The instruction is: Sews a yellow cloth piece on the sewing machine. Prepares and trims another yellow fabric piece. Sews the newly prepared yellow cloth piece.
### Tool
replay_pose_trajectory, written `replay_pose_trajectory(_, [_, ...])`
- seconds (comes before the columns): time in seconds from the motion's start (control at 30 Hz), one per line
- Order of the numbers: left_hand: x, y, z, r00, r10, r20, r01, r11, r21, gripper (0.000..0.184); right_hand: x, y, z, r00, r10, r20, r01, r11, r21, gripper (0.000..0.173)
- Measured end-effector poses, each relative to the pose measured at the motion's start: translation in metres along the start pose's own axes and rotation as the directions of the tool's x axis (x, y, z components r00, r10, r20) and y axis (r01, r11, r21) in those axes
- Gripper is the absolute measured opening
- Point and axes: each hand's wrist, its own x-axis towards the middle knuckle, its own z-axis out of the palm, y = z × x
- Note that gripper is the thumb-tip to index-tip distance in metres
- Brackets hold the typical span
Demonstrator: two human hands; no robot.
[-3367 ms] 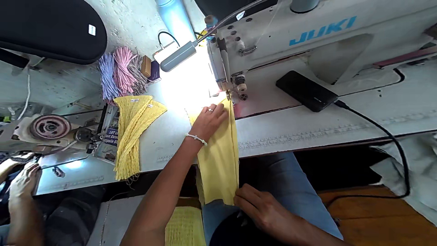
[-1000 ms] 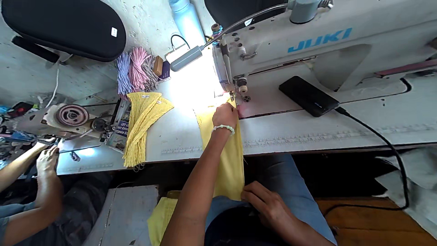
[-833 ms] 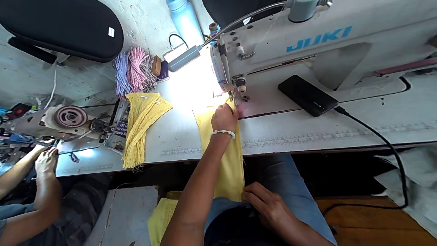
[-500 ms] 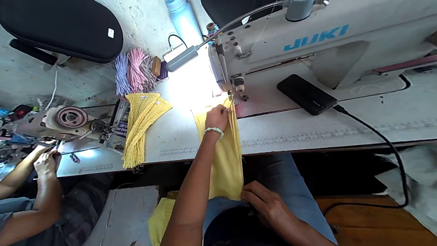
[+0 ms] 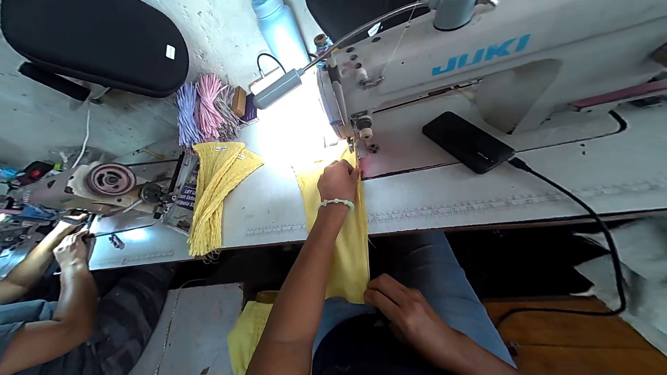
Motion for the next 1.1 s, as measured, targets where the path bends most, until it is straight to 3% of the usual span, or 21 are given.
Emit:
replay_pose_trajectory(0.2, [0.001,0.011,-0.001,0.999,-0.005,0.045,0.000,0.995,0.097,0.026,-0.001,0.000,0.001,1.000,0.000,-0.008,0.000,1.000,-0.005,0.014])
replay_pose_trajectory(0.43, [0.003,0.012,0.015,0.999,-0.008,-0.040,0.007,1.000,-0.016,0.025,-0.007,0.002,-0.010,1.000,0.016,-0.011,-0.016,1.000,-0.021,0.012])
replay_pose_trajectory(0.6, [-0.028,-0.006,0.026,0.984,0.153,-0.095,-0.155,0.988,-0.010,0.025,-0.015,0.005,-0.022,0.998,0.058,-0.005,-0.059,0.997,-0.044,0.014])
replay_pose_trajectory(0.7, [-0.042,-0.028,0.042,0.935,0.296,-0.196,-0.307,0.951,-0.029,0.027,-0.013,0.008,-0.020,0.998,0.067,-0.019,-0.068,0.994,-0.091,0.013])
replay_pose_trajectory(0.93, [-0.002,-0.054,0.039,0.852,0.473,-0.224,-0.496,0.866,-0.059,0.026,0.013,0.029,-0.009,0.994,0.075,-0.073,-0.086,0.985,-0.149,0.014])
replay_pose_trajectory(1.03, [0.003,-0.052,0.033,0.838,0.495,-0.229,-0.505,0.863,0.018,0.022,0.023,0.033,-0.002,0.992,0.075,-0.100,-0.090,0.984,-0.156,0.013])
replay_pose_trajectory(1.1, [-0.015,-0.038,0.026,0.890,0.403,-0.214,-0.400,0.915,0.057,0.019,0.026,0.034,0.001,0.989,0.084,-0.120,-0.102,0.983,-0.153,0.013])
